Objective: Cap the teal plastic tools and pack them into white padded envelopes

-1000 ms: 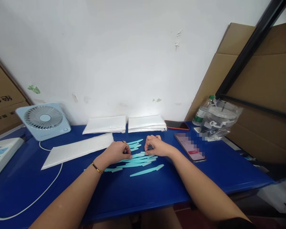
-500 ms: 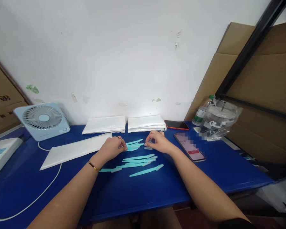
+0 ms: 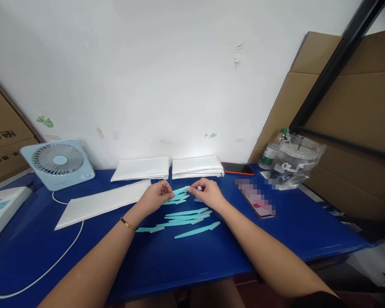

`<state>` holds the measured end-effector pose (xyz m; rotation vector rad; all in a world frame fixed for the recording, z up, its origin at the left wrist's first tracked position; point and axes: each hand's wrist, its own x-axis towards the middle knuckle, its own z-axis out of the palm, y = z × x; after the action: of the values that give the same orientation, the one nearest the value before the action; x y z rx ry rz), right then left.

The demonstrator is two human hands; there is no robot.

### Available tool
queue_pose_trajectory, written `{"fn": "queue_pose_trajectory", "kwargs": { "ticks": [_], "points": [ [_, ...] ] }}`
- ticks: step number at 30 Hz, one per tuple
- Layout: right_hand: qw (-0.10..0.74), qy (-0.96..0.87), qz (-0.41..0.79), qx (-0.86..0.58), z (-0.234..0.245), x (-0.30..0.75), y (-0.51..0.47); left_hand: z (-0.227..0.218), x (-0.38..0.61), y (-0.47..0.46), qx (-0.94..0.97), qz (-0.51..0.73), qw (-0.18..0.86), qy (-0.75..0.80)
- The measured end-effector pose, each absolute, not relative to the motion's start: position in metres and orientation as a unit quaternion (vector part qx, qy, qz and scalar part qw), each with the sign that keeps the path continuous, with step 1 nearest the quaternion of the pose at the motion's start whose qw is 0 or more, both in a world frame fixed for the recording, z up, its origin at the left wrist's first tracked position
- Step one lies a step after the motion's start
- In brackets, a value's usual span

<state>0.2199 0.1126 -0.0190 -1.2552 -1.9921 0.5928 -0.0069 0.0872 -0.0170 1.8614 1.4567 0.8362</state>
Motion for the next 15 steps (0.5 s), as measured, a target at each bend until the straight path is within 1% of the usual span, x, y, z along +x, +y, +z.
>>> {"fn": "queue_pose_trajectory", "kwargs": {
  "ticks": [5, 9, 13, 15],
  "points": [
    [0.342, -0.746, 0.275, -0.500, -0.0228, 0.2179, 0.1156, -0.0172, -0.0039, 0.0872, 0.670, 0.352, 0.377, 0.534],
    [0.349, -0.723, 0.350, -0.482, -0.0273, 0.2186, 0.1192, -0.0168, -0.0017, 0.0869, 0.647, 0.365, 0.402, 0.535],
    [0.358, -0.720, 0.392, -0.447, -0.0281, 0.2213, 0.1202, -0.0172, -0.0008, 0.0887, 0.634, 0.380, 0.431, 0.517],
    [0.356, -0.712, 0.414, -0.441, -0.0276, 0.2261, 0.1224, -0.0186, -0.0038, 0.0911, 0.640, 0.377, 0.430, 0.513]
  ]
}}
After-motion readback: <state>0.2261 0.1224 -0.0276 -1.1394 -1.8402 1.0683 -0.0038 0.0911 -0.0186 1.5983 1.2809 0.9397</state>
